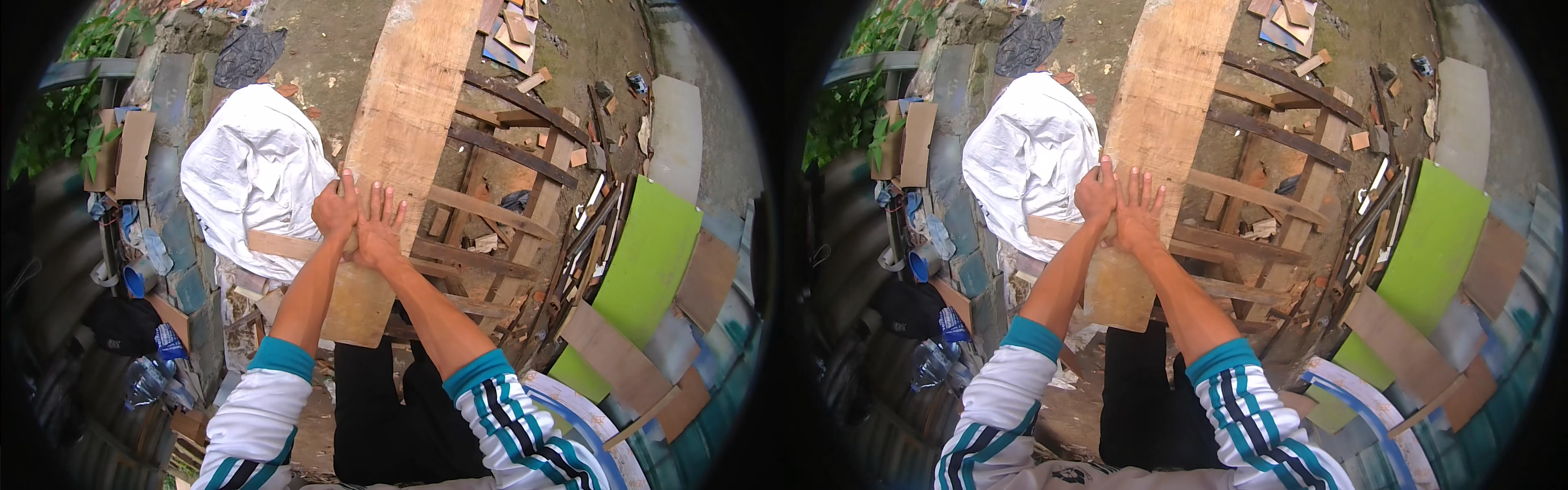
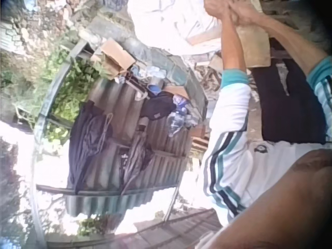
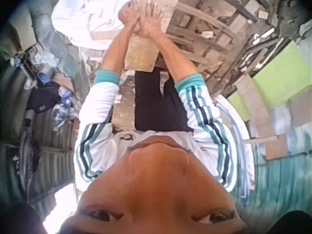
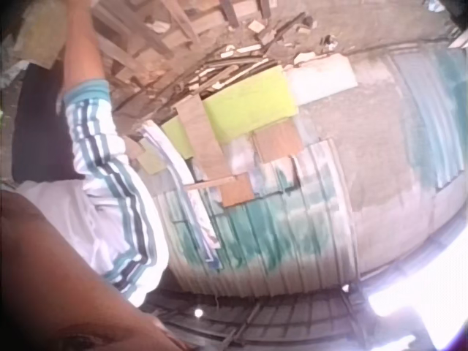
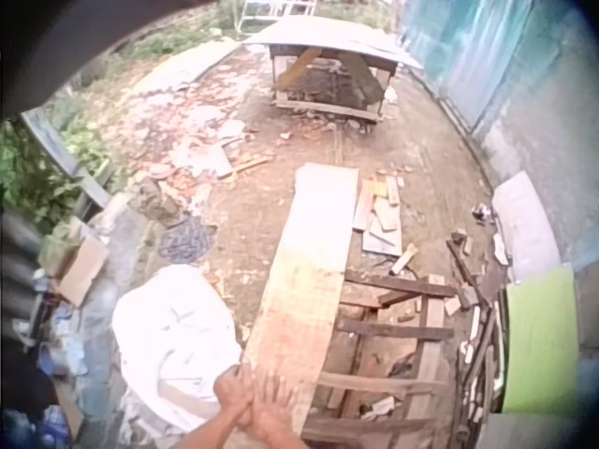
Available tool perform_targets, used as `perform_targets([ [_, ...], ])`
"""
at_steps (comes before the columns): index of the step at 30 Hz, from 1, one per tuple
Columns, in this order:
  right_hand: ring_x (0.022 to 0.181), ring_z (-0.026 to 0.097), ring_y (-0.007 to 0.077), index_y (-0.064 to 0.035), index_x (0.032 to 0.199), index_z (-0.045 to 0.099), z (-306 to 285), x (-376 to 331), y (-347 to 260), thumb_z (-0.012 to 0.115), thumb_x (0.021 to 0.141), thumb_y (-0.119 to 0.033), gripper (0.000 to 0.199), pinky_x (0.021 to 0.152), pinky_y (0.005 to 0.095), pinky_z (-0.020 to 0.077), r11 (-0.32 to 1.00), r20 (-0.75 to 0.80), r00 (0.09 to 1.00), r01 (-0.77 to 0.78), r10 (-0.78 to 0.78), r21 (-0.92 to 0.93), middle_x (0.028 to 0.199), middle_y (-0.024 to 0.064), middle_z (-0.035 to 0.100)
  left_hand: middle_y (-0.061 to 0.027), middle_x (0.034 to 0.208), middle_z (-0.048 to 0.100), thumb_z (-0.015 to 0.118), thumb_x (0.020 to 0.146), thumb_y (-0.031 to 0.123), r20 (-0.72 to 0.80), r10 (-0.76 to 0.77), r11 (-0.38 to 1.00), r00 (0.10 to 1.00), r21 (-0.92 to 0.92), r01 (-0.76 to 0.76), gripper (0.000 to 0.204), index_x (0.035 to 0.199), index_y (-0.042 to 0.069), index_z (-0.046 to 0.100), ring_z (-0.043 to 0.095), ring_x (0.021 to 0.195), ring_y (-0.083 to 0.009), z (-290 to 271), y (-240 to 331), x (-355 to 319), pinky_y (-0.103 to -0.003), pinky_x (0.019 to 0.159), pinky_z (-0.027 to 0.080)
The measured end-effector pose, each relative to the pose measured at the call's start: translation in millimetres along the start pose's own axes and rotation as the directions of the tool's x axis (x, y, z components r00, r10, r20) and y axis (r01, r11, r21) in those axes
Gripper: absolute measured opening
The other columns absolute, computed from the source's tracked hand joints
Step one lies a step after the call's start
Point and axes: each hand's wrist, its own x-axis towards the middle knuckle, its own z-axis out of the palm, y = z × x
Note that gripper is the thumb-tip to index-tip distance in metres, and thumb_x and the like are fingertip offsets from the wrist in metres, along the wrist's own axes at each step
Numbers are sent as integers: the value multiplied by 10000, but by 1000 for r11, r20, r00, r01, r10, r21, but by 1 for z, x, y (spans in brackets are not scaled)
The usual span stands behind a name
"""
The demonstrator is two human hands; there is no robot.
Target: The person sands a wooden frame using a hand file, repeatedly moving the tool back and forth along the wood surface. They then pick up a large wooden plank and place it on the frame, adjusting its position with both hands.
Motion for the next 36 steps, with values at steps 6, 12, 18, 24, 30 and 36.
perform_targets([
  [6,1548,-131,435,-154,1645,-7,2,-2,-2,927,557,-571,1493,1193,658,-87,999,-41,999,5,-4,32,1691,224,-67,-287,955,713,423,964,654,12,11,1000,1000,-27,-11,711,1015,30,760,671,956,-471,-2,-2,0,-522,859,501],
  [12,1553,-110,426,-146,1644,48,1,-9,2,947,525,-543,1490,1211,632,-78,997,-84,996,19,-13,71,1692,225,-41,-271,1024,719,420,951,675,42,25,1000,999,-3,-25,742,1114,23,736,672,1019,-460,2,0,-1,-510,916,498],
  [18,1554,-87,432,-90,1635,83,11,-8,8,945,500,-544,1496,1222,622,-62,996,-255,964,86,-74,33,1685,248,-22,-249,1187,692,461,939,685,43,160,985,986,-79,-156,796,1301,-7,618,652,1129,-415,2,-5,6,-477,979,480],
  [24,1568,-40,382,-112,1632,149,26,-21,18,910,532,-601,1424,1238,606,-32,998,-340,938,56,-63,-31,1699,178,62,-197,1327,626,548,905,664,41,162,979,986,-134,-155,830,1406,9,458,613,1208,-374,12,-7,-6,-450,1012,456],
  [30,1554,60,418,-100,1604,277,107,-45,-13,751,797,-601,1061,1208,659,12,970,-633,735,-173,242,169,1679,200,151,-192,1403,570,612,847,707,-119,265,963,957,-18,-269,917,1442,30,444,573,1268,-372,9,-8,-1,-519,1037,425],
  [36,1541,148,388,-116,1573,359,216,-95,-82,626,932,-509,798,1197,668,73,878,-613,635,-266,470,397,1657,183,230,-200,1435,535,599,887,669,-122,348,937,929,46,-345,893,1495,42,409,515,1318,-386,10,-6,-7,-550,1040,409],
])
